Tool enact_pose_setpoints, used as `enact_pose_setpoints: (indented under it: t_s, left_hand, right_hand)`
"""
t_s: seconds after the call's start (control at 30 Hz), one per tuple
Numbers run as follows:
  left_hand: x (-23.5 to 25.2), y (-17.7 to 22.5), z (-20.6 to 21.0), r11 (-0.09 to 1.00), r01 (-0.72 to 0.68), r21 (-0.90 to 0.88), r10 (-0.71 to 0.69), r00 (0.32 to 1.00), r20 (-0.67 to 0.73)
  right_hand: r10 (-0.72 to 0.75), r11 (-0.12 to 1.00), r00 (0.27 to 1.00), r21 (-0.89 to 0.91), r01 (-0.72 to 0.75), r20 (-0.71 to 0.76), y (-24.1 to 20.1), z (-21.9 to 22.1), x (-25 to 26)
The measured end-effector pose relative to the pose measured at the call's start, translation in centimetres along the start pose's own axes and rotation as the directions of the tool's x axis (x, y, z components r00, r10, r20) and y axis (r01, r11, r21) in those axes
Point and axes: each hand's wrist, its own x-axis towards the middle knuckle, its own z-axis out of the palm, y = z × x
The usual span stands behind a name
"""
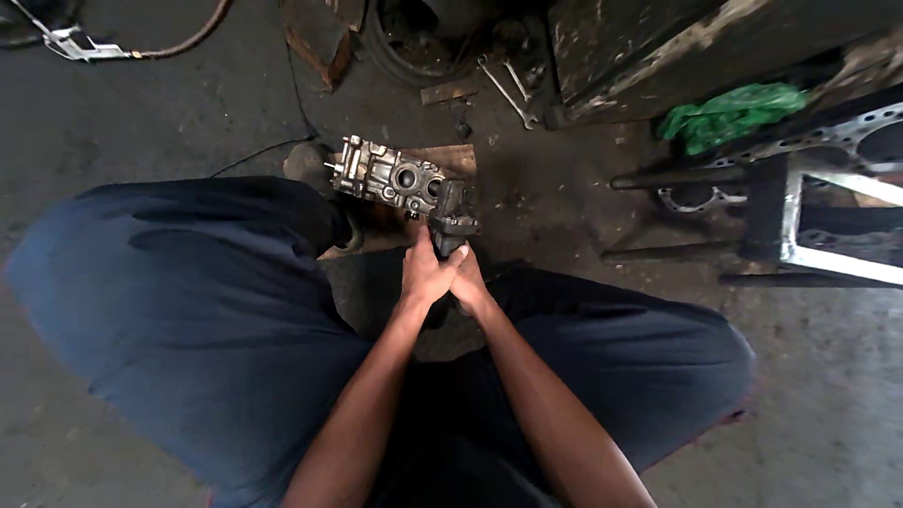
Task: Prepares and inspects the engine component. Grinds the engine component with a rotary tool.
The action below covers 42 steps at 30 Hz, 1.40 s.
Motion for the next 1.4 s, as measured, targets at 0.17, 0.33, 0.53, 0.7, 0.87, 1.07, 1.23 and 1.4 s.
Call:
enact_pose_setpoints:
  t_s: [0.17, 0.33, 0.53, 0.7, 0.87, 1.07, 1.23, 1.4]
  left_hand:
    - [0.1, -0.3, -0.2, 1.000, 0.001, 0.002, -0.001, 1.000, 0.007]
    - [0.4, -0.6, 0.1, 1.000, -0.008, -0.011, 0.008, 1.000, -0.001]
    - [0.3, -0.5, 0.2, 1.000, -0.001, -0.018, 0.001, 1.000, -0.007]
    - [-0.6, 0.6, 0.0, 0.999, -0.003, 0.036, 0.004, 1.000, -0.021]
    - [-1.7, 2.0, 0.0, 0.995, -0.022, 0.102, 0.026, 0.999, -0.035]
    - [-2.5, 2.8, 0.4, 0.985, -0.016, 0.171, 0.022, 0.999, -0.033]
    - [-1.6, 2.3, 0.2, 0.984, 0.004, 0.178, 0.006, 0.999, -0.054]
    - [-0.8, 1.8, 0.1, 0.985, 0.013, 0.173, -0.002, 0.998, -0.060]
  right_hand:
    - [0.002, 1.000, 1.000, 0.012, -0.002, 0.002, 0.0, 0.2, 0.0]
    - [-0.006, 1.000, 1.000, 0.007, 0.006, -0.003, 0.6, 0.2, 0.3]
    - [0.026, 0.999, 1.000, -0.019, -0.026, 0.004, -0.4, 0.1, 0.0]
    - [0.054, 0.997, 0.998, 0.057, -0.054, 0.015, -1.1, -0.5, -0.6]
    - [0.120, 0.987, 0.993, 0.111, -0.120, 0.006, -2.1, -1.0, -1.5]
    - [0.118, 0.976, 0.993, 0.180, -0.120, 0.020, -2.2, -1.6, -2.2]
    - [0.161, 0.976, 0.987, 0.148, -0.162, 0.024, -1.6, -1.0, -1.2]
    - [0.150, 0.978, 0.988, 0.141, -0.152, 0.024, -1.2, -0.4, -0.5]
